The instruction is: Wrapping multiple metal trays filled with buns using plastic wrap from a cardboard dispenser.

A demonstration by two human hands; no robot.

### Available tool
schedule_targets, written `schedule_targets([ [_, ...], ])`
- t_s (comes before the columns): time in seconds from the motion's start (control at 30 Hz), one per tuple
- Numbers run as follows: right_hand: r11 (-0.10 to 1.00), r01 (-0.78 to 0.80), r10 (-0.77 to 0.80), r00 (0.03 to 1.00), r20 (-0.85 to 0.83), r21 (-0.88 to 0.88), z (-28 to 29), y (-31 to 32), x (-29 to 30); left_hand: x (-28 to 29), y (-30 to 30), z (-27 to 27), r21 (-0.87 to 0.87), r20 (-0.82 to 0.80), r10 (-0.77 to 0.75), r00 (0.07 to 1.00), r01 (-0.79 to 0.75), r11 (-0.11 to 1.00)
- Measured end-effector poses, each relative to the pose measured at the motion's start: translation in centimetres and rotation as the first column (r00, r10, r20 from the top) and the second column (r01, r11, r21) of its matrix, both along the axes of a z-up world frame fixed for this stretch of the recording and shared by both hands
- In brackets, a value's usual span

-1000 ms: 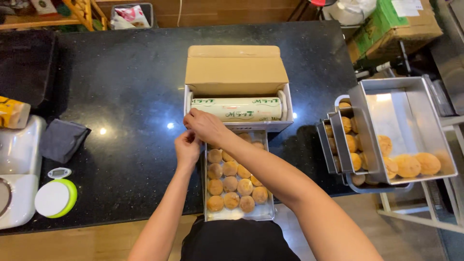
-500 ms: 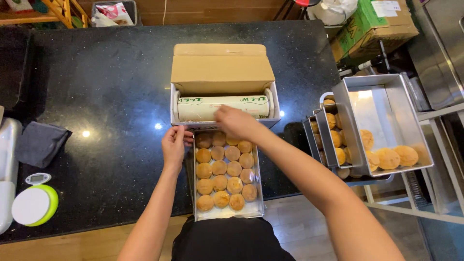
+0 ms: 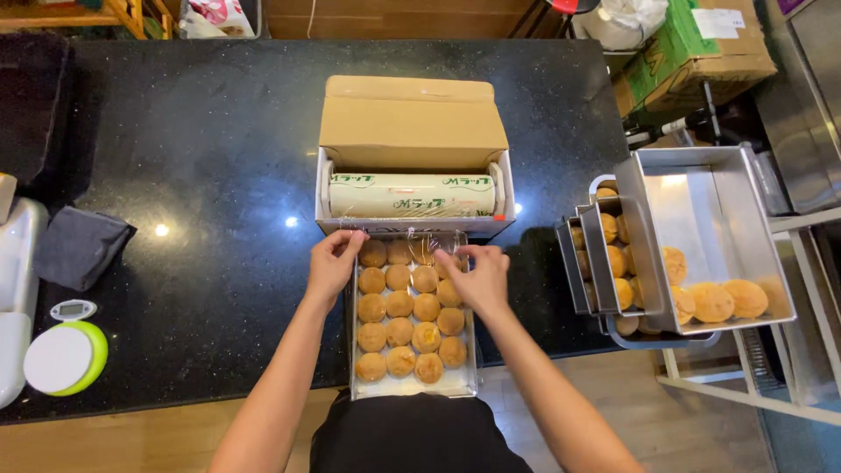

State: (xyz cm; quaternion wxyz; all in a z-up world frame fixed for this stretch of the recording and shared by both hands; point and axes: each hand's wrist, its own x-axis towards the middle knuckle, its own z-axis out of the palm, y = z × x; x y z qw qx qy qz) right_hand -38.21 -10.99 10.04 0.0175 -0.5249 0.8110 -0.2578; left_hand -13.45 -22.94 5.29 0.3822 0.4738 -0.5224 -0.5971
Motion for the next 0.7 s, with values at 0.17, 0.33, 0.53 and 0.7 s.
schedule_targets([
  [0.17, 0.989, 0.106, 0.020, 0.573, 0.819, -0.098, -8.6, -1.7, -2.2, 0.2, 0.0, 1.2, 0.029, 0.000, 0.012, 1.000, -0.012, 1.000],
  [0.33, 0.914, 0.060, 0.146, 0.874, 0.463, -0.401, -6.6, -1.3, -3.1, -0.1, 0.2, -0.4, -0.053, -0.014, 0.015, 1.000, -0.015, 0.998],
  [0.53, 0.944, 0.139, 0.086, 0.771, 0.630, -0.299, -4.9, -1.6, -3.2, -0.8, 0.7, 1.6, -0.239, 0.255, 0.129, 0.958, -0.067, 0.969],
  [0.7, 0.979, 0.043, 0.127, 0.638, 0.760, -0.200, -3.4, -1.6, -4.2, -0.4, 0.6, 1.7, -0.214, 0.351, 0.106, 0.930, -0.030, 0.976],
])
